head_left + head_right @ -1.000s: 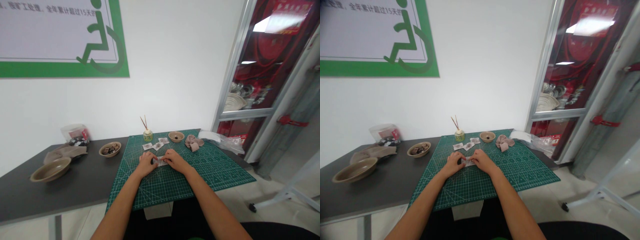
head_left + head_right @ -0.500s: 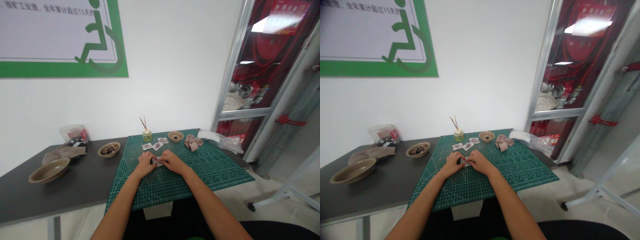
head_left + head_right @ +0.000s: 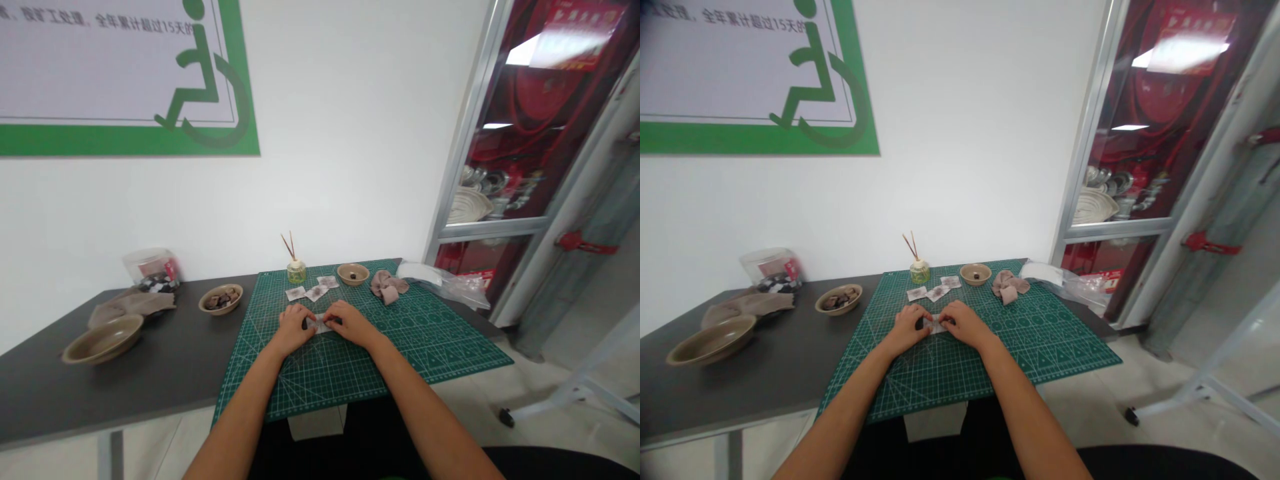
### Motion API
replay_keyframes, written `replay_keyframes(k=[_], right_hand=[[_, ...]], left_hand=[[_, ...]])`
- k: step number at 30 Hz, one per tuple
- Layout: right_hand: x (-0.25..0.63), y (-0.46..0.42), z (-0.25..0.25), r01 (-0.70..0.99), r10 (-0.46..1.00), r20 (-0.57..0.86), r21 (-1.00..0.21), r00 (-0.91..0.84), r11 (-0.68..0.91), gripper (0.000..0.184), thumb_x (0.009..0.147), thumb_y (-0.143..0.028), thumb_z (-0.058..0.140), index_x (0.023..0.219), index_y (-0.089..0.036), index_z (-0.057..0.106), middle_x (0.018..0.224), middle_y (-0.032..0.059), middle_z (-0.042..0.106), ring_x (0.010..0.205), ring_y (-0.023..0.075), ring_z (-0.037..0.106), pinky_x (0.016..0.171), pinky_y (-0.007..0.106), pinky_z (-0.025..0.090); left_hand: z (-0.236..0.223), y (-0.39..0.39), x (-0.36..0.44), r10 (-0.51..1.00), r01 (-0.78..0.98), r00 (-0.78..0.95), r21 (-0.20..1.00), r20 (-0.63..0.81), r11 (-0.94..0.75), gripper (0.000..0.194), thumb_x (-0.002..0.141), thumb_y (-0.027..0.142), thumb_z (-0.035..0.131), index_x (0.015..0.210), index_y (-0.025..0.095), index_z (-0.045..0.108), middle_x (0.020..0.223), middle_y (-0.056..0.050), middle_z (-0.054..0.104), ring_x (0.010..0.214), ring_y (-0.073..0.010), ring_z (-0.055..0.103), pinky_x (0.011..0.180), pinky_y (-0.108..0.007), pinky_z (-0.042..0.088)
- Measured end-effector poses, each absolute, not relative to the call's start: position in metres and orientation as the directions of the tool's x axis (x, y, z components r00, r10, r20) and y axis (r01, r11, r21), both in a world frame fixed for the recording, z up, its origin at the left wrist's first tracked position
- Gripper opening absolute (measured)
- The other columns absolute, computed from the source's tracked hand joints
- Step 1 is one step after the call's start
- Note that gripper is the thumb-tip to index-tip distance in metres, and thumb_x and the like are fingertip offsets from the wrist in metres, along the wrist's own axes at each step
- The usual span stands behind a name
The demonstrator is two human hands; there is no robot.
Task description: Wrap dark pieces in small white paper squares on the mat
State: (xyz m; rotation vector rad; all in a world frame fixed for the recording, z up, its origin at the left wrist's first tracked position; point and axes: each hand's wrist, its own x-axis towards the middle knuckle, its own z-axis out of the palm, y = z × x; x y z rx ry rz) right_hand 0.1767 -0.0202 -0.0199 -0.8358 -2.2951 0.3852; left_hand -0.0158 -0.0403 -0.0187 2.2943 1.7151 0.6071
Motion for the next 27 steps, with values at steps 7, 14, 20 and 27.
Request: replay_keyframes(k=[7,14,20,27], right_hand=[[0.1759,-0.0205,-0.0201,0.449,0.667,0.475,-0.5,-0.574,0.741,0.014,0.073,-0.004,0.061,0.077,-0.017,0.061,0.076,0.0009,0.058,0.079,0.0152,0.051,0.074,0.028,0.04],[0.18,-0.0199,-0.0191,0.481,0.713,0.473,-0.528,-0.518,0.7,0.014,0.073,-0.002,0.06,0.074,-0.016,0.06,0.075,0.0011,0.058,0.077,0.015,0.051,0.072,0.028,0.04],[0.1744,-0.0208,-0.0188,0.438,0.684,0.458,-0.536,-0.567,0.722,0.014,0.073,-0.002,0.06,0.076,-0.016,0.06,0.077,0.0005,0.058,0.076,0.0137,0.052,0.071,0.026,0.041],[0.178,-0.0192,-0.0206,0.476,0.728,0.46,-0.554,-0.509,0.683,0.011,0.074,-0.004,0.06,0.075,-0.016,0.061,0.073,0.0001,0.057,0.072,0.0128,0.052,0.067,0.025,0.04]], left_hand=[[-0.019,-0.0391,-0.0159,0.956,0.867,0.225,0.41,0.187,-0.285,0.019,0.074,0.027,0.057,0.092,0.024,0.063,0.105,-0.002,0.057,0.105,-0.0225,0.045,0.087,-0.037,0.032],[-0.0201,-0.0385,-0.0168,0.953,0.861,0.235,0.414,0.191,-0.295,0.019,0.075,0.027,0.056,0.092,0.025,0.063,0.106,-0.002,0.057,0.106,-0.0225,0.045,0.088,-0.037,0.031],[-0.0195,-0.0388,-0.0164,0.956,0.87,0.225,0.404,0.188,-0.285,0.019,0.074,0.026,0.056,0.092,0.024,0.063,0.105,-0.002,0.057,0.105,-0.0228,0.045,0.087,-0.037,0.032],[-0.0191,-0.0396,-0.0161,0.954,0.868,0.231,0.404,0.189,-0.29,0.018,0.075,0.027,0.057,0.092,0.025,0.063,0.104,-0.002,0.056,0.105,-0.022,0.045,0.088,-0.036,0.031]])
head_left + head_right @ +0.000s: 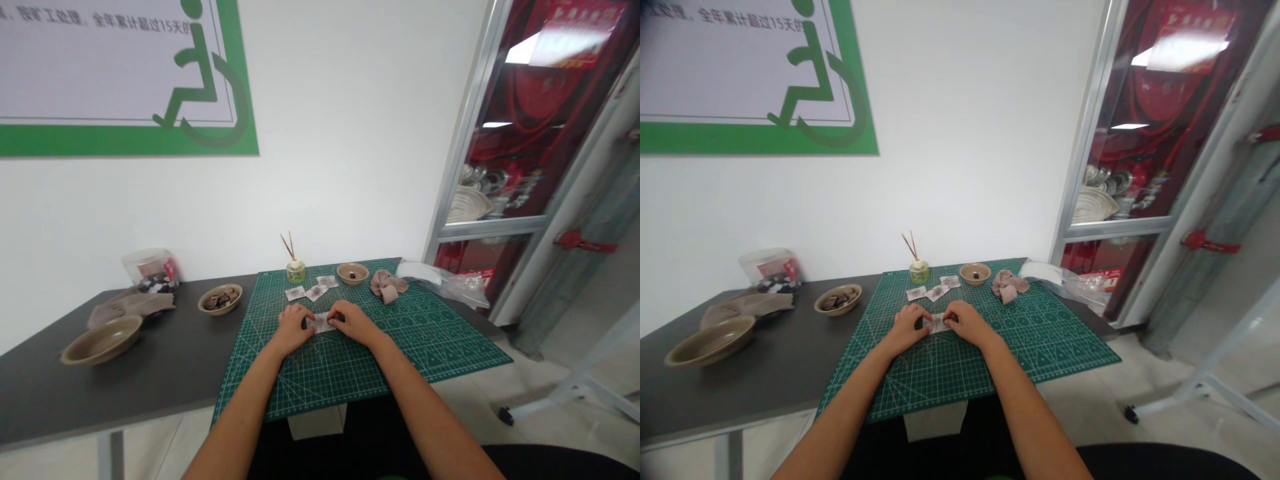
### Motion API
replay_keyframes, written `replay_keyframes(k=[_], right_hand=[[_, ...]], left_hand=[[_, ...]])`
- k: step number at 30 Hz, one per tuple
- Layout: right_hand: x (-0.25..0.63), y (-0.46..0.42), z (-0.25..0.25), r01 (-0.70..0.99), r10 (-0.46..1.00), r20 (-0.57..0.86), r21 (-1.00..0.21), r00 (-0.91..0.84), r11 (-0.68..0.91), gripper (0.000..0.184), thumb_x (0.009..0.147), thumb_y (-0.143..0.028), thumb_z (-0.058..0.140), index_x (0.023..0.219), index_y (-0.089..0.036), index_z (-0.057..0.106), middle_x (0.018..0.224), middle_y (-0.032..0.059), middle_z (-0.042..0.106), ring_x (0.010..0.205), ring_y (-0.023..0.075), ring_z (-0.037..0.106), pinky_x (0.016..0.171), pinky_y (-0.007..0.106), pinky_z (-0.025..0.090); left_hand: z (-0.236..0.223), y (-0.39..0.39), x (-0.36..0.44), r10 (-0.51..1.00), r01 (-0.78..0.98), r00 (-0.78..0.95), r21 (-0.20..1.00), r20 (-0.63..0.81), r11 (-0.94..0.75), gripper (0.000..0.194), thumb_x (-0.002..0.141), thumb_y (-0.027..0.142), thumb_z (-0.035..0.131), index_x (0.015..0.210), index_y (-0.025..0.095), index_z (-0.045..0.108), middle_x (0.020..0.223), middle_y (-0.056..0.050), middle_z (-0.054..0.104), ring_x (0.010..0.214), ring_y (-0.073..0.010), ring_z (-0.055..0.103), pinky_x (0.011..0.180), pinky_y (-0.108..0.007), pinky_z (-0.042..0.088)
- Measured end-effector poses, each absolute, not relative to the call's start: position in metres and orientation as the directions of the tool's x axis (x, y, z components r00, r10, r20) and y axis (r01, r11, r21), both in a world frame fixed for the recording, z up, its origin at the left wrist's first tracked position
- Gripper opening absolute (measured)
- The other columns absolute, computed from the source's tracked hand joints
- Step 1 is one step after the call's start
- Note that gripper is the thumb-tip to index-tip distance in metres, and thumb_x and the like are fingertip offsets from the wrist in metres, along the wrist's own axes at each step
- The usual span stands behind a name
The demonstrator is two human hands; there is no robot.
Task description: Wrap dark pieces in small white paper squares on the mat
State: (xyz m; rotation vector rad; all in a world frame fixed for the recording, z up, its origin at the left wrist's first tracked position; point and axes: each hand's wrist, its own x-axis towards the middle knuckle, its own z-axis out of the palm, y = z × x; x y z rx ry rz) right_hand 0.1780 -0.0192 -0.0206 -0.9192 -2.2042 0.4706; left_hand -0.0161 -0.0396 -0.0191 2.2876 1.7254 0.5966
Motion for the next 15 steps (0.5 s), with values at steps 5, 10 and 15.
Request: replay_keyframes(k=[5,10,15], right_hand=[[0.1747,-0.0206,-0.019,0.457,0.695,0.456,-0.532,-0.556,0.713,0.012,0.075,-0.005,0.06,0.076,-0.016,0.062,0.074,0.0003,0.058,0.074,0.0135,0.052,0.07,0.026,0.041],[0.181,-0.0174,-0.0215,0.478,0.685,0.473,-0.493,-0.554,0.727,0.021,0.077,-0.005,0.059,0.091,-0.018,0.066,0.08,0.0026,0.061,0.081,0.0157,0.053,0.076,0.029,0.041],[0.1766,-0.0165,-0.023,0.456,0.634,0.471,-0.445,-0.613,0.771,0.02,0.078,-0.005,0.058,0.089,-0.018,0.068,0.081,0.0039,0.061,0.083,0.0164,0.054,0.077,0.03,0.042]], left_hand=[[-0.0179,-0.0405,-0.0161,0.955,0.87,0.23,0.401,0.187,-0.288,0.018,0.075,0.026,0.057,0.092,0.025,0.062,0.104,-0.002,0.056,0.105,-0.0225,0.045,0.087,-0.036,0.032],[-0.0174,-0.0412,-0.0154,0.955,0.868,0.229,0.404,0.189,-0.288,0.018,0.075,0.027,0.057,0.092,0.025,0.062,0.104,-0.002,0.057,0.104,-0.0223,0.045,0.087,-0.036,0.032],[-0.0161,-0.0414,-0.0149,0.957,0.867,0.228,0.409,0.182,-0.284,0.019,0.075,0.026,0.056,0.093,0.024,0.062,0.105,-0.002,0.057,0.105,-0.0222,0.045,0.088,-0.036,0.031]])
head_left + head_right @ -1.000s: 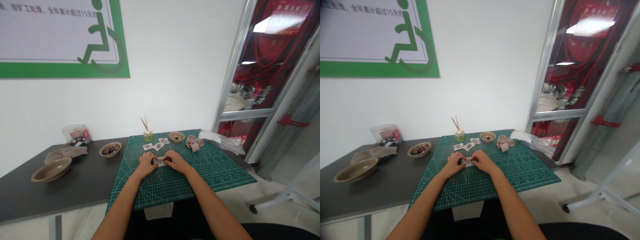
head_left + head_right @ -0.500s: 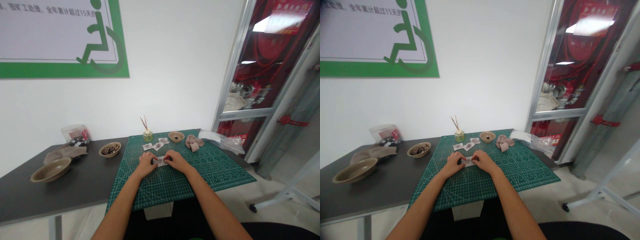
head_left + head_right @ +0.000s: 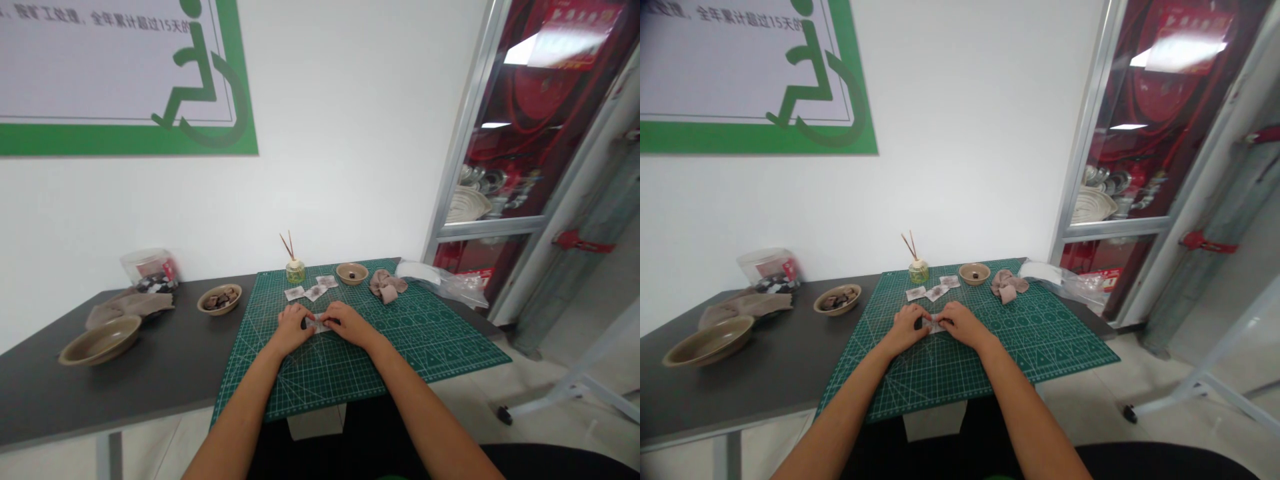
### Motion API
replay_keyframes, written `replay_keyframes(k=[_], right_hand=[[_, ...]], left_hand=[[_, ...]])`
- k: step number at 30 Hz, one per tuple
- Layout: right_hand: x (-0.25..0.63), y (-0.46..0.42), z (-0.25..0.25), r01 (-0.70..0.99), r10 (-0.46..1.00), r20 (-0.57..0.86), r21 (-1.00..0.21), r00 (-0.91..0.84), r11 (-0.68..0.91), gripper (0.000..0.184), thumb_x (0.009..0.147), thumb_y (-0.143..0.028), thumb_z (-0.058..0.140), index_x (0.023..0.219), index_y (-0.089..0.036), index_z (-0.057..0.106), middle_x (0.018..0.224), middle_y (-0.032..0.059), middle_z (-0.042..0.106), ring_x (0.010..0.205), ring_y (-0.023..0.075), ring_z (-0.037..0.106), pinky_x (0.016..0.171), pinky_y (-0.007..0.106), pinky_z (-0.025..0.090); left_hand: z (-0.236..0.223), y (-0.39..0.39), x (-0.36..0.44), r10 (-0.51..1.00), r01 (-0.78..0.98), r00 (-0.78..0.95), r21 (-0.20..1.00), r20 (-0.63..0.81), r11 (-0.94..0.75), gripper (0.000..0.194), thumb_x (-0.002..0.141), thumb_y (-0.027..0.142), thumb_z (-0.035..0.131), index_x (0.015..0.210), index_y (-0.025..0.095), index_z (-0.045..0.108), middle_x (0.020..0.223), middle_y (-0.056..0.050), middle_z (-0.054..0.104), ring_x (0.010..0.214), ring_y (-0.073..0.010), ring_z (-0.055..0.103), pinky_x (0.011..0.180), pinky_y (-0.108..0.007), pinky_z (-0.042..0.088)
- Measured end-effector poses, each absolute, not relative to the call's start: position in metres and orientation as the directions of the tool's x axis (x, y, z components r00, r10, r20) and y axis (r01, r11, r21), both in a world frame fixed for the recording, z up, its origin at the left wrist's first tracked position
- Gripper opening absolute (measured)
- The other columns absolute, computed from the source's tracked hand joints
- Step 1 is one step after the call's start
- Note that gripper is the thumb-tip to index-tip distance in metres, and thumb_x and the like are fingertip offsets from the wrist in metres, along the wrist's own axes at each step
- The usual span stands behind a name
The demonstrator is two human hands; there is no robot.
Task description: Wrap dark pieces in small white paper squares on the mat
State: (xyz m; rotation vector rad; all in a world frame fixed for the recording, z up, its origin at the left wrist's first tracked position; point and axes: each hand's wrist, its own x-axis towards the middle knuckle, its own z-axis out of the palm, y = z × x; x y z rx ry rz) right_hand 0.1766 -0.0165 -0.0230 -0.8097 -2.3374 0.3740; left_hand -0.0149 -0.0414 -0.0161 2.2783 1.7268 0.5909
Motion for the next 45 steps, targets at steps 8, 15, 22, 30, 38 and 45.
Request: replay_keyframes(k=[8,15,22,30,38,45], right_hand=[[0.182,-0.017,-0.022,0.509,0.68,0.486,-0.452,-0.549,0.733,0.015,0.077,-0.007,0.06,0.083,-0.017,0.068,0.078,0.0035,0.062,0.081,0.0169,0.053,0.079,0.032,0.042],[0.176,-0.018,-0.022,0.461,0.657,0.475,-0.472,-0.585,0.752,0.017,0.076,-0.006,0.06,0.085,-0.018,0.067,0.08,0.0028,0.063,0.082,0.0163,0.054,0.077,0.029,0.042],[0.179,-0.02,-0.019,0.478,0.695,0.469,-0.508,-0.545,0.717,0.013,0.075,-0.006,0.061,0.079,-0.018,0.066,0.074,0.0017,0.061,0.077,0.0156,0.053,0.073,0.028,0.042],[0.18,-0.018,-0.021,0.474,0.719,0.468,-0.543,-0.514,0.693,0.01,0.075,-0.008,0.062,0.078,-0.017,0.065,0.074,0.0017,0.061,0.074,0.0148,0.054,0.07,0.027,0.042],[0.175,-0.019,-0.02,0.462,0.66,0.465,-0.475,-0.59,0.748,0.013,0.077,-0.008,0.061,0.082,-0.018,0.067,0.076,0.0018,0.061,0.079,0.0157,0.053,0.074,0.028,0.042],[0.185,-0.014,-0.025,0.491,0.685,0.487,-0.477,-0.543,0.729,0.016,0.076,-0.006,0.061,0.084,-0.018,0.069,0.08,0.0041,0.063,0.082,0.017,0.055,0.079,0.031,0.042]], left_hand=[[-0.016,-0.042,-0.015,0.957,0.865,0.225,0.414,0.185,-0.284,0.018,0.074,0.025,0.058,0.091,0.024,0.062,0.104,-0.002,0.057,0.105,-0.0219,0.045,0.088,-0.037,0.031],[-0.019,-0.039,-0.016,0.954,0.866,0.229,0.408,0.192,-0.29,0.018,0.074,0.025,0.057,0.092,0.024,0.063,0.104,-0.002,0.057,0.104,-0.0223,0.045,0.086,-0.037,0.031],[-0.019,-0.04,-0.016,0.956,0.867,0.227,0.408,0.188,-0.286,0.018,0.075,0.026,0.057,0.092,0.025,0.063,0.103,-0.002,0.057,0.104,-0.0217,0.045,0.086,-0.035,0.031],[-0.018,-0.041,-0.016,0.956,0.86,0.225,0.422,0.189,-0.285,0.018,0.074,0.025,0.057,0.091,0.024,0.063,0.104,-0.002,0.057,0.105,-0.0221,0.045,0.088,-0.037,0.031],[-0.018,-0.04,-0.015,0.958,0.869,0.22,0.408,0.184,-0.278,0.019,0.074,0.026,0.057,0.092,0.024,0.063,0.104,-0.002,0.057,0.104,-0.0222,0.045,0.087,-0.037,0.032],[-0.02,-0.04,-0.017,0.953,0.857,0.227,0.423,0.199,-0.293,0.019,0.074,0.026,0.056,0.092,0.024,0.063,0.104,-0.002,0.057,0.105,-0.0224,0.045,0.087,-0.037,0.031]])
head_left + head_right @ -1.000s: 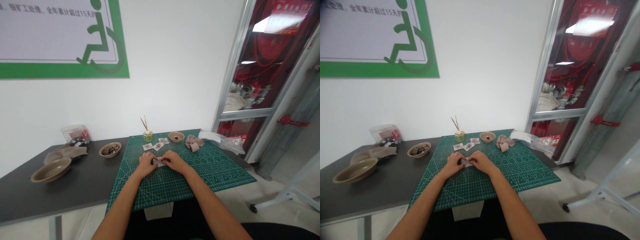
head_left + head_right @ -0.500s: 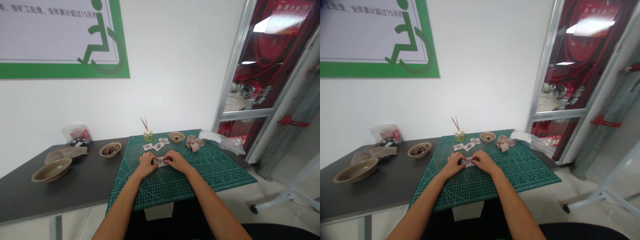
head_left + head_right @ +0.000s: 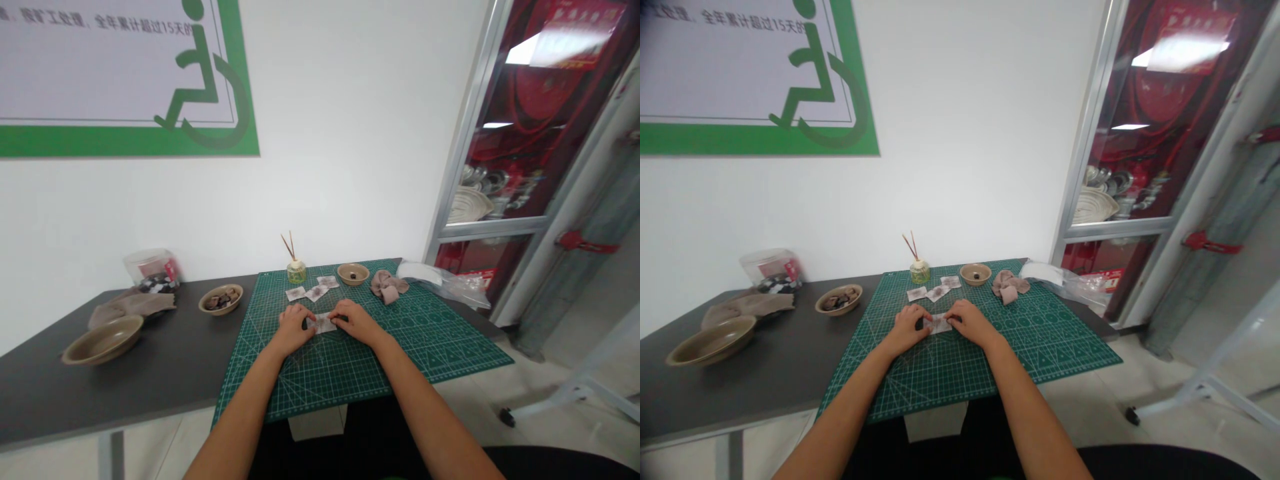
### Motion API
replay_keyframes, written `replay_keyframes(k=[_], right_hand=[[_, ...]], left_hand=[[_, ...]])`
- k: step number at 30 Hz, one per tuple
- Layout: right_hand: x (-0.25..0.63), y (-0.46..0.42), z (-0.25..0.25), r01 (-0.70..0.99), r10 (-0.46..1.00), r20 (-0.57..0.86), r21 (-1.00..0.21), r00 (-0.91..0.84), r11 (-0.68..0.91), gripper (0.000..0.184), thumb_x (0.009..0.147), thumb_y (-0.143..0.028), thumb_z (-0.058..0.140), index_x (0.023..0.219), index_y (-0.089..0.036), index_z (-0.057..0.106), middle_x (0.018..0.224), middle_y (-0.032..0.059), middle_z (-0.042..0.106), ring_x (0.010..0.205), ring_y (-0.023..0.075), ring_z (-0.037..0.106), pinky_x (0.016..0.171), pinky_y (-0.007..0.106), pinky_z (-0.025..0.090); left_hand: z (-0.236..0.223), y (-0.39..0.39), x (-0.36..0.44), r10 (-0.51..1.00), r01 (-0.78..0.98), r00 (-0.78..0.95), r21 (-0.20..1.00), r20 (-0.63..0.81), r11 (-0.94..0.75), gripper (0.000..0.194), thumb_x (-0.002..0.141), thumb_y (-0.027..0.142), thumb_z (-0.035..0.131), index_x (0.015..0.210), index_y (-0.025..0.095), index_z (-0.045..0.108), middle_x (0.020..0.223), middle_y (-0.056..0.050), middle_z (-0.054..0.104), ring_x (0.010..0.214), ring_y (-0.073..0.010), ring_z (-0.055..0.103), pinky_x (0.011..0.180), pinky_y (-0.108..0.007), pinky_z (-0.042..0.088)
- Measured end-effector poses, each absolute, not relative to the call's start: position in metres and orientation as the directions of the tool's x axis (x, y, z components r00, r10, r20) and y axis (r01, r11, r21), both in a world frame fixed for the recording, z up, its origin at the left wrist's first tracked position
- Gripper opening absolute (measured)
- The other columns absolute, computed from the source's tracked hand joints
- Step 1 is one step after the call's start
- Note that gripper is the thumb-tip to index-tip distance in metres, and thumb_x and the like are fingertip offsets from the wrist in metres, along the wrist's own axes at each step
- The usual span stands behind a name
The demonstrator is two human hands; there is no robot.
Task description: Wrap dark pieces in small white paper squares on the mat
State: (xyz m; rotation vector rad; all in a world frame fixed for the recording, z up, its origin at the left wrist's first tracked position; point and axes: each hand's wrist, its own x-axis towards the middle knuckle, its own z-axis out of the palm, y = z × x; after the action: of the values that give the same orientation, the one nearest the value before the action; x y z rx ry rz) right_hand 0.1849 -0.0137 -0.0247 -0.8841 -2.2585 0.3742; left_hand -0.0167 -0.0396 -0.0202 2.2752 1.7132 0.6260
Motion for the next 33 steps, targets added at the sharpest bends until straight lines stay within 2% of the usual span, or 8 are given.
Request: replay_keyframes(k=[6,13,20,25,33], right_hand=[[0.175,-0.017,-0.022,0.461,0.65,0.464,-0.463,-0.602,0.757,0.019,0.077,-0.006,0.059,0.086,-0.02,0.069,0.08,0.0029,0.062,0.082,0.016,0.055,0.077,0.029,0.042],[0.184,-0.015,-0.023,0.537,0.727,0.482,-0.491,-0.489,0.686,0.008,0.075,-0.009,0.063,0.078,-0.016,0.065,0.075,0.0025,0.062,0.077,0.0161,0.053,0.073,0.029,0.041],[0.176,-0.02,-0.02,0.476,0.703,0.454,-0.521,-0.548,0.708,0.012,0.074,-0.006,0.061,0.079,-0.017,0.064,0.076,0.0016,0.061,0.078,0.015,0.054,0.072,0.027,0.041],[0.18,-0.019,-0.02,0.521,0.729,0.458,-0.51,-0.508,0.684,0.009,0.074,-0.008,0.063,0.076,-0.016,0.064,0.073,0.0015,0.059,0.074,0.0151,0.052,0.069,0.027,0.04],[0.174,-0.019,-0.021,0.456,0.656,0.47,-0.477,-0.59,0.752,0.017,0.075,-0.007,0.062,0.086,-0.017,0.068,0.078,0.0025,0.061,0.081,0.0158,0.054,0.075,0.028,0.041]], left_hand=[[-0.019,-0.039,-0.016,0.956,0.865,0.225,0.413,0.188,-0.285,0.02,0.074,0.026,0.056,0.093,0.024,0.062,0.104,-0.002,0.057,0.105,-0.0227,0.045,0.087,-0.037,0.031],[-0.017,-0.042,-0.016,0.957,0.865,0.227,0.415,0.181,-0.283,0.019,0.075,0.025,0.056,0.092,0.024,0.063,0.106,-0.002,0.057,0.106,-0.0225,0.045,0.088,-0.037,0.031],[-0.015,-0.042,-0.015,0.958,0.87,0.225,0.406,0.179,-0.28,0.019,0.074,0.026,0.056,0.092,0.024,0.062,0.105,-0.002,0.057,0.105,-0.0224,0.045,0.087,-0.037,0.032],[-0.016,-0.041,-0.016,0.955,0.86,0.228,0.421,0.189,-0.288,0.019,0.074,0.025,0.056,0.092,0.024,0.063,0.105,-0.002,0.057,0.105,-0.0224,0.045,0.088,-0.037,0.031],[-0.016,-0.042,-0.016,0.956,0.862,0.228,0.419,0.184,-0.286,0.02,0.074,0.025,0.056,0.093,0.023,0.063,0.106,-0.002,0.056,0.106,-0.0226,0.045,0.088,-0.037,0.031]])
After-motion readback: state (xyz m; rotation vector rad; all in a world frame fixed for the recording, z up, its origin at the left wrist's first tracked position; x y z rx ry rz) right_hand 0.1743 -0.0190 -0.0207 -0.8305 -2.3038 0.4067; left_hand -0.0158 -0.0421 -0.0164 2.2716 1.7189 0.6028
